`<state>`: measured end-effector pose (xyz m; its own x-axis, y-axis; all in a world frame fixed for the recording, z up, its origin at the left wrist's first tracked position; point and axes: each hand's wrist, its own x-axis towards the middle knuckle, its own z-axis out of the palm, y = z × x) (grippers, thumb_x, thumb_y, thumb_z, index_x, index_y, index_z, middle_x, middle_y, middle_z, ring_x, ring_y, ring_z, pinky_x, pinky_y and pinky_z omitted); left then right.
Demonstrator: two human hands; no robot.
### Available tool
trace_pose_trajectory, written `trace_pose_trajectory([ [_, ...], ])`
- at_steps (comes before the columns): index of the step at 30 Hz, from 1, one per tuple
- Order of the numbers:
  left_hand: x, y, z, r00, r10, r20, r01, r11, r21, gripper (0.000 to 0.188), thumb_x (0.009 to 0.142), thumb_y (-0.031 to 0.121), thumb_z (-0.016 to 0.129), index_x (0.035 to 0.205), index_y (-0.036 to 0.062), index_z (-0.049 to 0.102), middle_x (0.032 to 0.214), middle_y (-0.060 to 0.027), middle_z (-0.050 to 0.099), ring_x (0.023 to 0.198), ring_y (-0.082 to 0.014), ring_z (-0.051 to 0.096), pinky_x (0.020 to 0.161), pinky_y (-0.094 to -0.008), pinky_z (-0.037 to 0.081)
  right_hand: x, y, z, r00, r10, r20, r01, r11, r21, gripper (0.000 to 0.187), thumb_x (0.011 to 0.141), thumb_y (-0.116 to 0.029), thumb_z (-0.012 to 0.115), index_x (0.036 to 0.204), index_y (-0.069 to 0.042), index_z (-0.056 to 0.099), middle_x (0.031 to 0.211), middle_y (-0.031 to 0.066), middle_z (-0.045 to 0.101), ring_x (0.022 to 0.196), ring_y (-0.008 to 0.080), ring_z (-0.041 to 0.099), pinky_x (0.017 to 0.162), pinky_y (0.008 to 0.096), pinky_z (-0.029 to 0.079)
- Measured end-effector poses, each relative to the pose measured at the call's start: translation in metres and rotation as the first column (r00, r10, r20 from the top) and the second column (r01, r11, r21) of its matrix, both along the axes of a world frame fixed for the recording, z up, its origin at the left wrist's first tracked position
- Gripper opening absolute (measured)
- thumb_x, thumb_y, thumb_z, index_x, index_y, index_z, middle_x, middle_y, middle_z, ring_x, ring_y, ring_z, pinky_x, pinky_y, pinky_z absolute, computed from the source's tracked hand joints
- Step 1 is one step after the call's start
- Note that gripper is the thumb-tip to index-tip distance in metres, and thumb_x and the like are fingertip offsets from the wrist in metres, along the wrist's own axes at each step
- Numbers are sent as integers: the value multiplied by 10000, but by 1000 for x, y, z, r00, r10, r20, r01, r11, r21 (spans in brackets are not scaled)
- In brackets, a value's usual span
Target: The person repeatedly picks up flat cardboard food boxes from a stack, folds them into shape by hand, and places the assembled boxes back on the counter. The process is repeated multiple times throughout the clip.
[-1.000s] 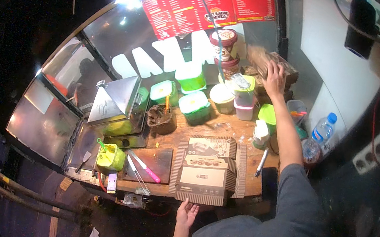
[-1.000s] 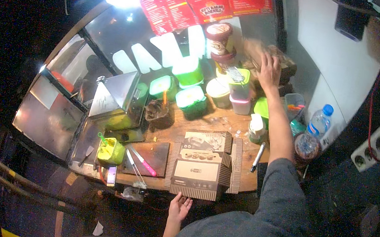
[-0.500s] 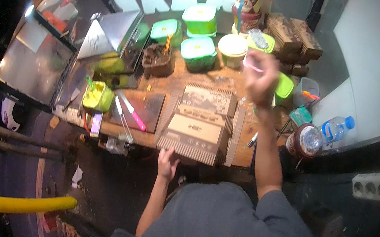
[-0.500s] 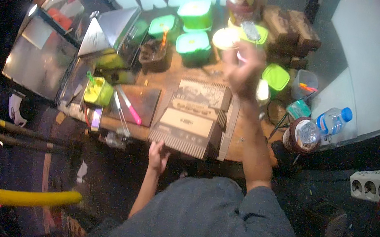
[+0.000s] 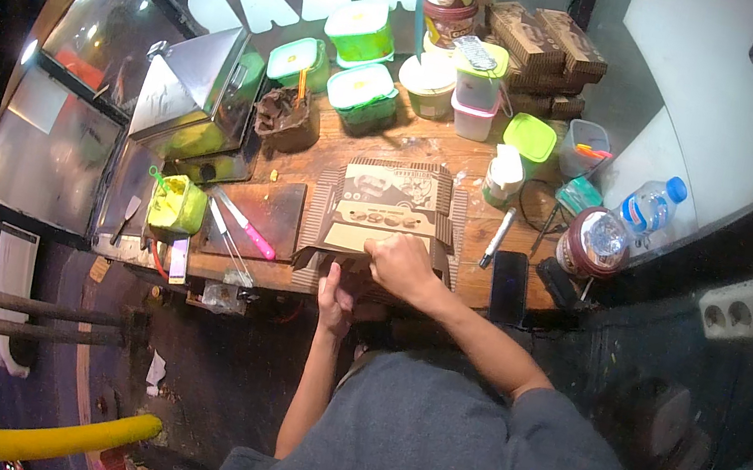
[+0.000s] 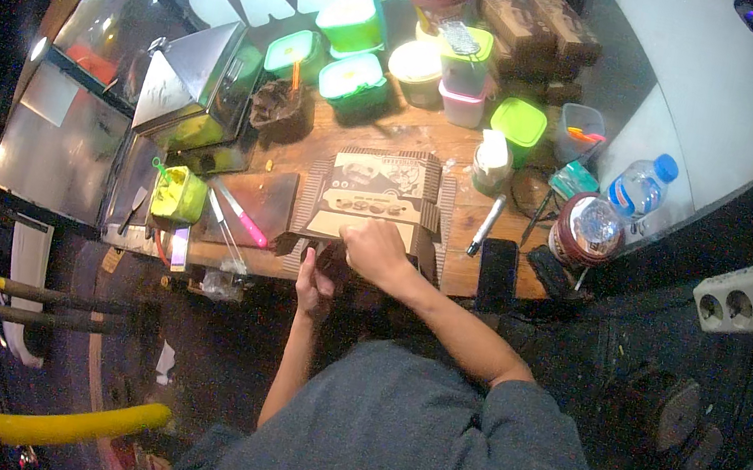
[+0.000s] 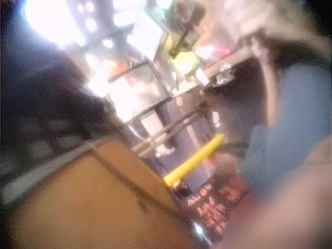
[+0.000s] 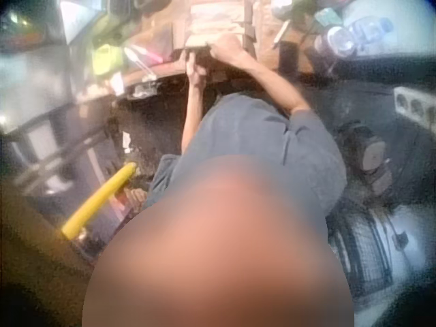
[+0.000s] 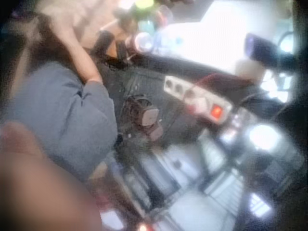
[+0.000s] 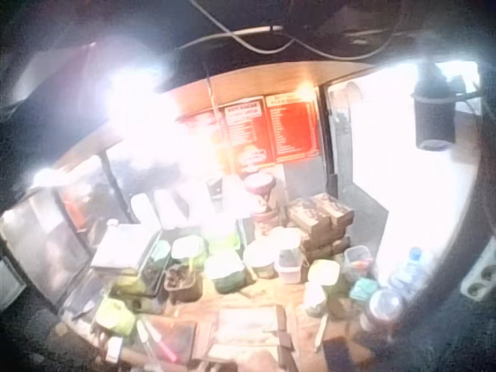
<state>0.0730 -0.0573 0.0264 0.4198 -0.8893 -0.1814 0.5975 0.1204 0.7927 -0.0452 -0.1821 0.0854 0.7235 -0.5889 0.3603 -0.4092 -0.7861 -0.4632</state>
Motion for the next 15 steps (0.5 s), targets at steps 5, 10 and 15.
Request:
trace_pose_trajectory([
  [5,-5,-8,9,990,87,108,-104,982,158,422,1012,360,481,1248,17,550,1149,-94,637,988,-195,642,858,-374,528,-6,3,15,997,-65,45,57,987,149,240,788,-301,709,699,-79,689,616,164,634,598,332,656,576,451,516],
  [10,-5,2,10,961,276,-31,-268,949,166,218,991,259,481,1093,82,557,1041,-59,594,851,-167,590,696,-316,488,-14,-6,31,939,-188,288,86,939,333,276,810,-406,741,871,-139,775,687,129,671,597,279,649,577,382,501],
  [15,4,11,2,910,378,168,-414,837,359,216,983,198,490,771,157,478,701,66,433,532,-33,394,455,-199,352,-43,-20,65,885,-309,348,192,924,331,183,854,-191,703,960,-45,730,855,189,695,734,332,689,645,388,533],
])
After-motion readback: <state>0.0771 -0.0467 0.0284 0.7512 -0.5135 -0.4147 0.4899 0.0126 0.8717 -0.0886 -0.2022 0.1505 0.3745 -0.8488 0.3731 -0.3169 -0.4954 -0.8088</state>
